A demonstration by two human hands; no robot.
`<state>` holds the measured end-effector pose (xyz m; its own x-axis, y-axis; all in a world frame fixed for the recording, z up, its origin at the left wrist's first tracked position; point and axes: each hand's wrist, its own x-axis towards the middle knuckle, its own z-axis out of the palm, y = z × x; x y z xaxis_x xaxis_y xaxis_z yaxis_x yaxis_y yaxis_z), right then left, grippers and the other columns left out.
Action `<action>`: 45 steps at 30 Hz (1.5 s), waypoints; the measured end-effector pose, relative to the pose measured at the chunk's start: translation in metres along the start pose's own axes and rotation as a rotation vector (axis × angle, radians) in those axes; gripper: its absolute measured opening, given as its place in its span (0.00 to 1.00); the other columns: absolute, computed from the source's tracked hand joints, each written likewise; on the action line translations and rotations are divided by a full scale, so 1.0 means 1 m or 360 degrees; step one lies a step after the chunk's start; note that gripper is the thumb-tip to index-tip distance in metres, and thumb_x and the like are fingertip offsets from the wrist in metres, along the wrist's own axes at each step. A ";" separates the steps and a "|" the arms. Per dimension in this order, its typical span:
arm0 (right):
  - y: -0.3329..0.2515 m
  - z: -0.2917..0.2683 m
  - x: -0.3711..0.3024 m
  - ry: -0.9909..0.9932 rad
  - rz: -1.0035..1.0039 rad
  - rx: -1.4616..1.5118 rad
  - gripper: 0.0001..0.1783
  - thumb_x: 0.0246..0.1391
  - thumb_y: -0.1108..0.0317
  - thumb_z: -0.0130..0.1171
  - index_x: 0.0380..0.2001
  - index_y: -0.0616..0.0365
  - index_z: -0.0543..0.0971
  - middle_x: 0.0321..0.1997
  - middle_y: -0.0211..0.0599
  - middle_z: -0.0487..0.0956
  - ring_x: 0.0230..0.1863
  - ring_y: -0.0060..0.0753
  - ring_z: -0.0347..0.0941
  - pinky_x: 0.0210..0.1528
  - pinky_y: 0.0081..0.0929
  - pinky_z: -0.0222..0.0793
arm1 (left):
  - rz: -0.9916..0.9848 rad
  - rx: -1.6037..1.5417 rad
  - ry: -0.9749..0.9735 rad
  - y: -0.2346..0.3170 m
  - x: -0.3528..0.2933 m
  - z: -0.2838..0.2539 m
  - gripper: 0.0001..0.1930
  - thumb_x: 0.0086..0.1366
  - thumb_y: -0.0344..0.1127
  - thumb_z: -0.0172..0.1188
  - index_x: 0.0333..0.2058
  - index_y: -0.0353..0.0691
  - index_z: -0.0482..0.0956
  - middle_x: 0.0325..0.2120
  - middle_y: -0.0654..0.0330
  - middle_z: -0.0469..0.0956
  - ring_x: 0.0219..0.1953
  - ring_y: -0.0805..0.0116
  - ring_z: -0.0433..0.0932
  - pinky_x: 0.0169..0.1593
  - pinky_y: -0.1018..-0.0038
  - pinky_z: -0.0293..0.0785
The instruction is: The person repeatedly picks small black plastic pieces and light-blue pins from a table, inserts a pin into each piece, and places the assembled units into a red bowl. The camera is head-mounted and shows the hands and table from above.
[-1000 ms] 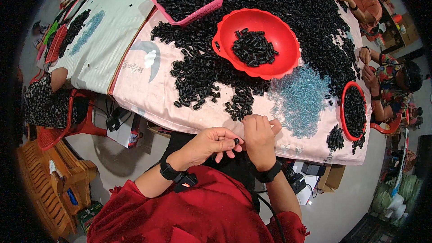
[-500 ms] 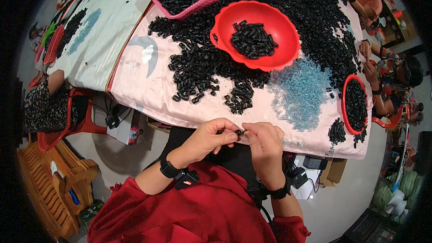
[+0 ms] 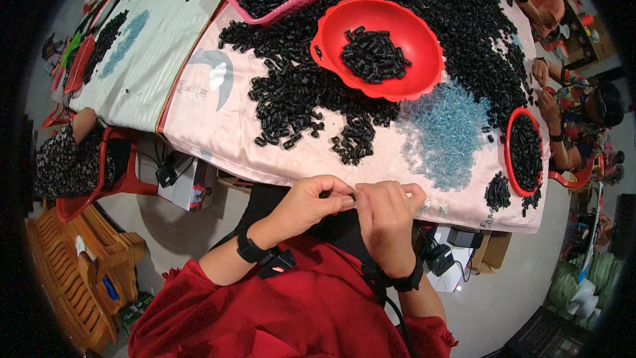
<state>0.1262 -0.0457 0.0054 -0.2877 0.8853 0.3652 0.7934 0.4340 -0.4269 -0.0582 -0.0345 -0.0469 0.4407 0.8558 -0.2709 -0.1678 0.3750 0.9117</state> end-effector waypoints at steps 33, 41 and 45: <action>-0.025 -0.024 -0.001 -0.0387 0.0028 -0.0353 0.19 0.48 0.63 0.74 0.43 0.54 0.81 0.37 0.32 0.80 0.42 0.37 0.76 0.62 0.48 0.54 | -0.0320 -0.0471 -0.0110 0.009 0.000 0.003 0.07 0.72 0.35 0.66 0.41 0.38 0.85 0.35 0.69 0.82 0.35 0.84 0.74 0.39 0.84 0.69; -0.021 -0.020 -0.004 -0.0344 -0.0054 -0.0428 0.14 0.48 0.61 0.74 0.35 0.52 0.81 0.32 0.30 0.77 0.38 0.35 0.75 0.61 0.48 0.54 | -0.0357 -0.0398 -0.0242 0.002 0.000 -0.001 0.12 0.75 0.44 0.64 0.39 0.42 0.84 0.29 0.74 0.78 0.28 0.86 0.66 0.33 0.84 0.62; -0.015 -0.011 -0.009 -0.0313 -0.0094 -0.0356 0.13 0.48 0.63 0.74 0.32 0.52 0.79 0.30 0.31 0.75 0.36 0.36 0.74 0.59 0.48 0.55 | -0.0393 -0.0376 -0.0340 -0.005 0.001 -0.005 0.16 0.76 0.50 0.63 0.37 0.44 0.84 0.26 0.76 0.72 0.27 0.84 0.63 0.31 0.83 0.60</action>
<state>0.1233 -0.0621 0.0176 -0.4181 0.8843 0.2079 0.8642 0.4577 -0.2090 -0.0616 -0.0335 -0.0538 0.6622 0.6459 -0.3799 -0.2213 0.6529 0.7244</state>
